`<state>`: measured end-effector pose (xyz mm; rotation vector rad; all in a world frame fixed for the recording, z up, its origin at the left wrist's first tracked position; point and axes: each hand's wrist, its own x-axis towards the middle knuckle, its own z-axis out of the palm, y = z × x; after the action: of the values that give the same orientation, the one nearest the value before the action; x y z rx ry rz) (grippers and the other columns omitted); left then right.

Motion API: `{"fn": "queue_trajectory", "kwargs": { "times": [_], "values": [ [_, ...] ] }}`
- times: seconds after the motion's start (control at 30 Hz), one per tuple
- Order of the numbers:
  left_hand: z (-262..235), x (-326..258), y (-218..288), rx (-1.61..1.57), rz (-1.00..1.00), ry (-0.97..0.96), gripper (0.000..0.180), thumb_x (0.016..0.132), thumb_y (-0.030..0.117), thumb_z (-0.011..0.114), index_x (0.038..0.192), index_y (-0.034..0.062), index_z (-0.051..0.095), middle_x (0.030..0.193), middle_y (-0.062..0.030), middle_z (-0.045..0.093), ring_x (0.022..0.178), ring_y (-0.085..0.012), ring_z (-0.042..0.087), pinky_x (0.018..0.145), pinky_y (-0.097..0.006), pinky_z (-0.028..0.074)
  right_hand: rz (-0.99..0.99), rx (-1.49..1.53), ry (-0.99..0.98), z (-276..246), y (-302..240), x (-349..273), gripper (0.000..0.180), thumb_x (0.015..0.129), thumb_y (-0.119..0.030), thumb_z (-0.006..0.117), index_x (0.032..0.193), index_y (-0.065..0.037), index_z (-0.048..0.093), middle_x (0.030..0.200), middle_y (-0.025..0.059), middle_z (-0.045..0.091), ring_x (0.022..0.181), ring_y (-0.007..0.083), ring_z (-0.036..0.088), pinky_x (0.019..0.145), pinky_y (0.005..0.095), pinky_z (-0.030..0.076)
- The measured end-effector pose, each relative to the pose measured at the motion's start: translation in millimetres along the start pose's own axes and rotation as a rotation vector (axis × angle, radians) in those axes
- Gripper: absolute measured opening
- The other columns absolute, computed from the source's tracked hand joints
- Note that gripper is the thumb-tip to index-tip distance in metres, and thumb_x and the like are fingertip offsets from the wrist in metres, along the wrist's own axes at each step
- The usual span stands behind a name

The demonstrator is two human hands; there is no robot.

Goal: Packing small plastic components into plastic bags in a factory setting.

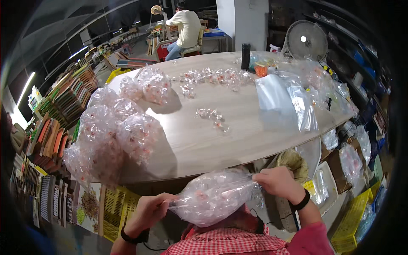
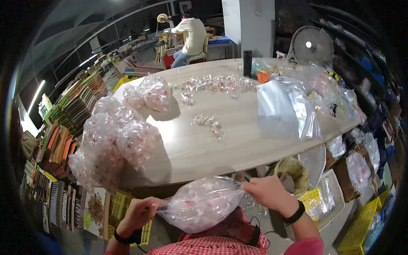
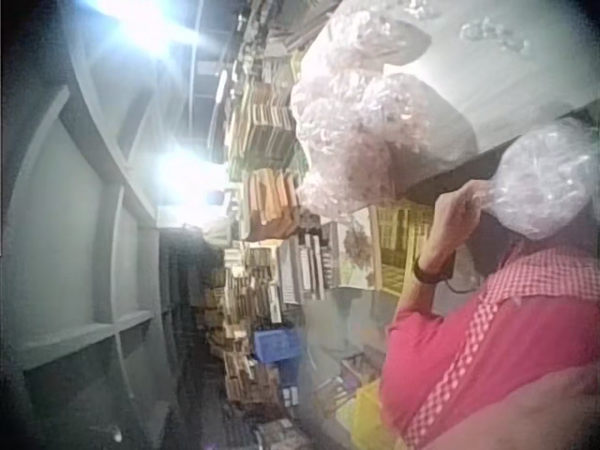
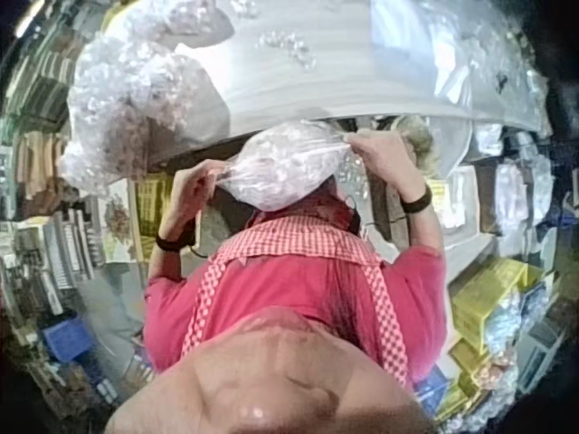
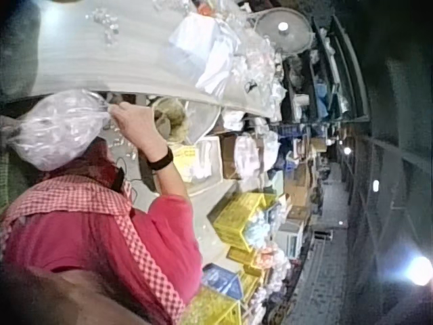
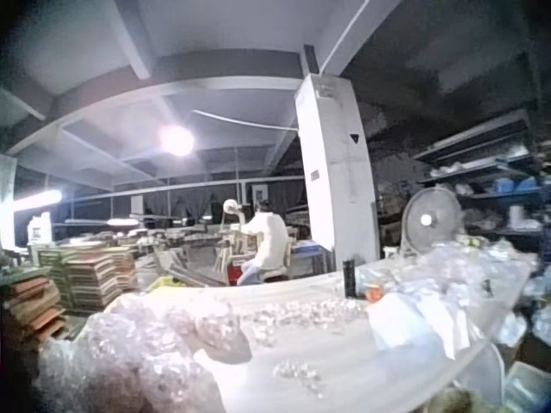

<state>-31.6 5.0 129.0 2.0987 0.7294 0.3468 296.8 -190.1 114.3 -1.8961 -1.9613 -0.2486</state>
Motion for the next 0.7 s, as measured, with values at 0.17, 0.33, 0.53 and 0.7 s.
{"fn": "queue_trajectory", "kwargs": {
  "times": [0.17,0.33,0.53,0.7],
  "values": [
    [-11,-13,8,-0.145,0.1,0.12,0.023,0.089,0.001,0.051,0.098,0.0062,0.071,0.055,-0.0027,0.055,0.052,-0.0059,0.056,0.051,-0.023,0.044,0.06,0.017,0.071,-14,-1,1,0.016,0.077,-0.015,0.065,0.092,-0.016,0.06,0.069,0.0035,0.051,0.062,0.0238,0.059,0.05,0.0372,0.045],
    [3,-6,1,-0.111,0.026,0.061,0.019,0.092,0.007,0.053,0.099,0.0059,0.07,0.055,0.0024,0.051,0.05,-0.0026,0.049,0.048,-0.022,0.041,0.083,0.036,-0.015,-7,7,-17,0.019,0.076,-0.013,0.067,0.094,-0.016,0.061,0.07,0.0043,0.051,0.062,0.0253,0.059,0.051,0.0365,0.045],
    [3,-5,18,-0.11,-0.03,0.009,0.017,0.089,0.006,0.056,0.096,0.0067,0.071,0.055,-0.0002,0.058,0.047,-0.0061,0.053,0.047,-0.023,0.044,0.327,0.336,0.091,1,8,-21,0.019,0.076,-0.002,0.067,0.094,-0.008,0.065,0.081,0.007,0.06,0.068,0.0248,0.06,0.057,0.0329,0.047],
    [6,-31,17,-0.123,-0.056,0.08,0.016,0.09,0.005,0.056,0.1,0.0056,0.07,0.055,0.0005,0.057,0.05,-0.0047,0.052,0.048,-0.022,0.043,0.261,0.692,0.117,59,19,-30,0.029,0.081,-0.006,0.068,0.109,-0.006,0.064,0.102,0.012,0.065,0.096,0.0236,0.063,0.08,0.0336,0.05]
  ]
}}
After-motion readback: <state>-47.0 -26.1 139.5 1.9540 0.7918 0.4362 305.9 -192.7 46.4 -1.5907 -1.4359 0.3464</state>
